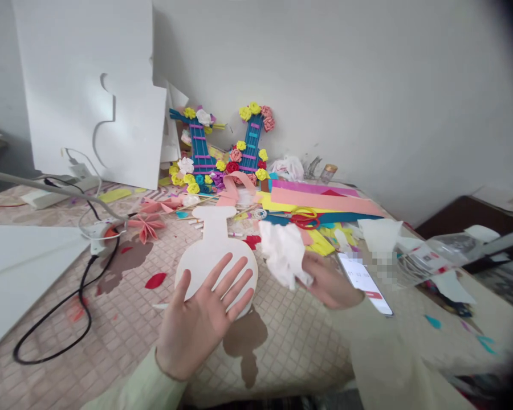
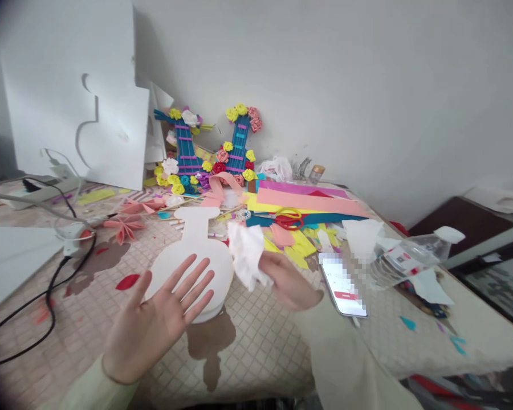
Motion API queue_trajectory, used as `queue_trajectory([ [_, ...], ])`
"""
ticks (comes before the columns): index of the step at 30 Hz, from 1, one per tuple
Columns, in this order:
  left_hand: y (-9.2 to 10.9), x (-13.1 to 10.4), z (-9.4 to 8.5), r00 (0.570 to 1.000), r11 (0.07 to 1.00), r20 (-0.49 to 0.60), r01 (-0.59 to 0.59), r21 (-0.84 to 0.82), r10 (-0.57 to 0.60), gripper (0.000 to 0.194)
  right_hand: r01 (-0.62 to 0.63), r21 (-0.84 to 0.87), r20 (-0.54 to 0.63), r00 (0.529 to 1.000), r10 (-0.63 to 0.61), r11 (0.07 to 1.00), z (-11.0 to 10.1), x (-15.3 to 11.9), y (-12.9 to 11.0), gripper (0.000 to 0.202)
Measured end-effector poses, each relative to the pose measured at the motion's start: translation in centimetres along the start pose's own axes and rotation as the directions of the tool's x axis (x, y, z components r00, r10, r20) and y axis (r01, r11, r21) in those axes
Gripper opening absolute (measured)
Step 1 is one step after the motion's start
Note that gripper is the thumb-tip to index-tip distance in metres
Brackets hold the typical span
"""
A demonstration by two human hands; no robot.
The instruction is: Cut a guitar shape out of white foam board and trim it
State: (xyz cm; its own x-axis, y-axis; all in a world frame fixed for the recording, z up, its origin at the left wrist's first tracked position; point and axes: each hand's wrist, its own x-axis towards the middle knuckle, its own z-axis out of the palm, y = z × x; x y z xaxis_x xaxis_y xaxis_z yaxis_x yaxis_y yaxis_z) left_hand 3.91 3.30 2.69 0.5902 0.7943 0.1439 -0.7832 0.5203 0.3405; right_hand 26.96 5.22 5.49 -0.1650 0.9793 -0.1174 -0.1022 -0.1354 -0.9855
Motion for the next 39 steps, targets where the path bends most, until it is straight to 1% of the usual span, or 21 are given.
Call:
queue_trajectory([
  [3, -0.6, 0.3, 0.5, 0.988, 0.989, -0.152, 0.019, 0.144, 0.003, 0.06, -0.086, 0.197, 0.11, 0.992, 0.065, 0.977, 2.0, -1.8, 1.8, 0.025],
  [4, -0.8, 0.4, 0.5, 0.976, 0.971, -0.218, 0.028, 0.239, 0.026, 0.056, -0.095, 0.226, 0.122, 0.99, 0.068, 0.97, 2.5, -2.0, 2.4, 0.025],
  [6, -1.5, 0.7, 0.4, 0.939, 0.884, -0.315, 0.029, 0.466, 0.136, 0.052, -0.095, 0.25, 0.119, 0.991, 0.067, 0.964, 3.0, -2.0, 3.7, 0.025],
  [8, -2.2, 1.0, 0.1, 0.917, 0.768, -0.327, 0.037, 0.64, 0.228, 0.059, -0.098, 0.252, 0.119, 0.99, 0.069, 0.963, 3.4, -2.1, 4.5, 0.027],
  [9, -2.6, 1.1, 0.0, 0.926, 0.736, -0.314, 0.061, 0.674, 0.21, 0.062, -0.105, 0.254, 0.121, 0.99, 0.076, 0.961, 3.5, -2.1, 4.8, 0.031],
  [10, -2.9, 1.1, 0.0, 0.939, 0.725, -0.305, 0.098, 0.681, 0.16, 0.06, -0.115, 0.259, 0.122, 0.989, 0.085, 0.959, 3.6, -2.3, 4.9, 0.038],
  [12, -3.3, 1.2, 0.0, 0.953, 0.719, -0.3, 0.177, 0.672, 0.045, 0.047, -0.122, 0.265, 0.117, 0.989, 0.093, 0.957, 3.6, -2.8, 4.8, 0.054],
  [14, -3.3, 1.2, 0.1, 0.949, 0.683, -0.312, 0.205, 0.701, 0.036, 0.035, -0.079, 0.259, 0.095, 0.994, 0.056, 0.963, 3.3, -3.4, 4.5, 0.065],
  [15, -3.3, 1.1, 0.1, 0.946, 0.656, -0.317, 0.203, 0.727, 0.059, 0.033, -0.048, 0.23, 0.084, 0.996, 0.029, 0.972, 3.2, -3.7, 4.4, 0.063],
  [17, -3.1, 1.0, 0.1, 0.947, 0.623, -0.311, 0.197, 0.757, 0.078, 0.035, 0.013, 0.119, 0.033, 0.999, -0.017, 0.993, 2.8, -4.2, 4.4, 0.048],
  [20, -2.9, 0.8, 0.0, 0.938, 0.638, -0.323, 0.171, 0.751, 0.129, 0.04, 0.054, -0.015, -0.152, 0.987, -0.056, 0.998, 2.5, -4.6, 4.8, 0.025],
  [22, -2.7, 0.5, -0.4, 0.919, 0.649, -0.335, 0.128, 0.75, 0.207, 0.042, 0.067, -0.026, -0.248, 0.966, -0.071, 0.997, 2.4, -4.9, 5.3, 0.024],
  [23, -2.7, 0.3, -0.6, 0.912, 0.654, -0.343, 0.12, 0.747, 0.224, 0.042, 0.07, -0.033, -0.263, 0.962, -0.076, 0.997, 2.4, -5.1, 5.5, 0.025],
  [25, -2.5, 0.0, -1.2, 0.908, 0.656, -0.337, 0.097, 0.749, 0.25, 0.035, 0.07, -0.064, -0.256, 0.963, -0.084, 0.996, 2.4, -5.3, 5.7, 0.029],
  [26, -2.3, -0.2, -1.4, 0.911, 0.642, -0.309, 0.067, 0.763, 0.272, 0.025, 0.067, -0.073, -0.254, 0.964, -0.083, 0.995, 2.4, -5.5, 5.8, 0.03],
  [28, -2.1, -0.4, -1.6, 0.922, 0.589, -0.213, -0.02, 0.808, 0.323, 0.006, 0.057, -0.06, -0.258, 0.964, -0.07, 0.997, 2.5, -5.7, 5.7, 0.03],
  [30, -1.8, -0.4, -1.3, 0.928, 0.53, -0.16, -0.047, 0.846, 0.337, 0.003, 0.044, -0.025, -0.241, 0.969, -0.049, 0.999, 2.7, -5.8, 5.5, 0.031],
  [33, -1.8, -0.2, -0.5, 0.927, 0.478, -0.27, 0.119, 0.87, 0.26, 0.014, -0.009, -0.031, -0.156, 0.988, 0.004, 0.999, 3.2, -6.0, 5.0, 0.035],
  [36, -2.1, 0.1, -0.3, 0.883, 0.473, -0.408, 0.264, 0.84, 0.232, 0.025, -0.058, -0.102, -0.115, 0.992, 0.046, 0.993, 3.6, -6.4, 4.7, 0.027],
  [38, -2.3, 0.1, -0.4, 0.864, 0.494, -0.432, 0.266, 0.828, 0.259, 0.025, -0.046, -0.134, -0.128, 0.991, 0.029, 0.99, 3.8, -6.7, 4.7, 0.032],
  [39, -2.3, 0.0, -0.5, 0.859, 0.492, -0.403, 0.215, 0.844, 0.316, 0.021, -0.036, -0.144, -0.136, 0.991, 0.016, 0.989, 3.9, -6.8, 4.7, 0.034],
])
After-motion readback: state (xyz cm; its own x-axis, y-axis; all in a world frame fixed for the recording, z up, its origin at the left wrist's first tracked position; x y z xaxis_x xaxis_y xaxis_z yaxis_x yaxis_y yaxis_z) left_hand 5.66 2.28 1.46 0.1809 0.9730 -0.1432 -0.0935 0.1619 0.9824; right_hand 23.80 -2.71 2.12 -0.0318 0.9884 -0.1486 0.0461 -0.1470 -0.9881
